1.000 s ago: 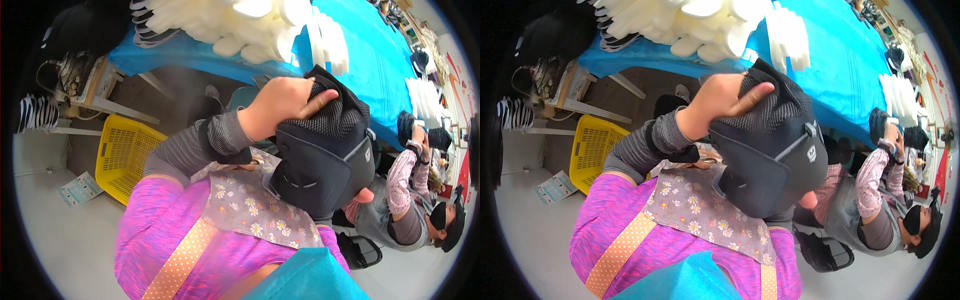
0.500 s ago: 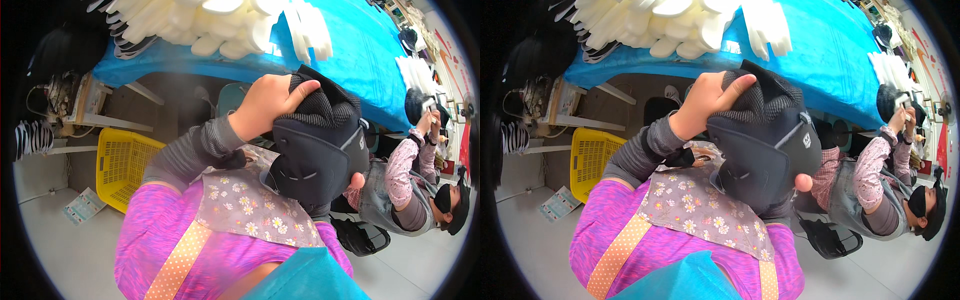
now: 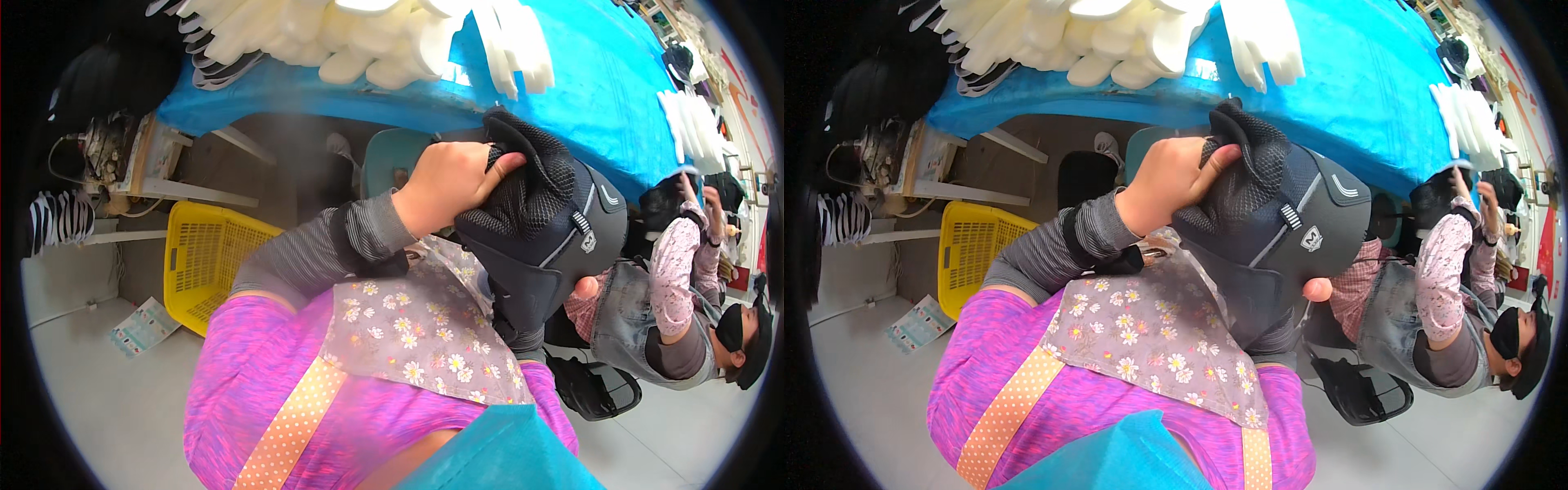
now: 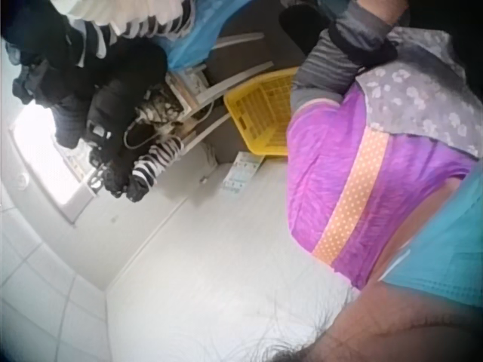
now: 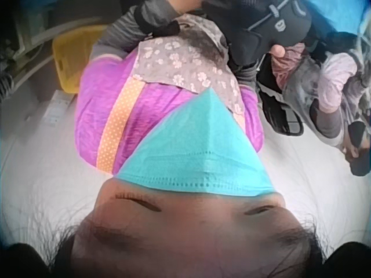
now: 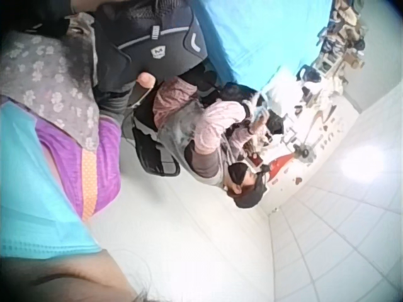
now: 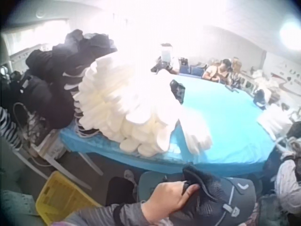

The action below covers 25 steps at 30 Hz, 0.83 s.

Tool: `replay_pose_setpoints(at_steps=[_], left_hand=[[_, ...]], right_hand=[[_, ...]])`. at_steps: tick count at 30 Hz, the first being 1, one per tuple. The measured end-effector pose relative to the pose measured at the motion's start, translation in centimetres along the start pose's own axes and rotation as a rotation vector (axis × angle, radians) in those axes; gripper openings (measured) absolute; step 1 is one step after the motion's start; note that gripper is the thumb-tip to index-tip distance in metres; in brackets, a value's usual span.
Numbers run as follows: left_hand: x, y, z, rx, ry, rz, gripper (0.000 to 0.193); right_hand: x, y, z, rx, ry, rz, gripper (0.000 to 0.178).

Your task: Insert foam or fabric padding into a black shoe upper part and prepare it for assembly.

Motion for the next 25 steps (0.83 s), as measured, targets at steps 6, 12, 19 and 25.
replay_pose_setpoints(at_steps=[6,12,19,25], left_hand=[[-2.8,-4.7,1.0,-0.582,0.228,0.399,0.044],[-0.2,-6.6,5.8,0.027,0.536,0.245,0.04],[0.9,-3.7,4.0,0.348,0.31,0.11,0.07],[1.4,-2.9,2.4,0.36,0.187,-0.025,0.06]], right_hand=[[-0.2,-0.8,0.2,0.04,0.07,0.076,0.1],[-0.9,0.2,0.7,0.195,-0.016,0.165,0.094],[-1.2,1.9,-0.1,0.148,-0.042,0.229,0.088],[3.5,1.8,-2.4,0.242,0.13,0.184,0.09]])
Point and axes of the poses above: each hand's wrist, its own x-axis away from the middle knuckle, its own y-axis out of the palm, z = x × y, the point moved 7 cm from there along -x, towards the middle knuckle, and after that the axes turned 3 degrees about z, right-handed, at the moved point
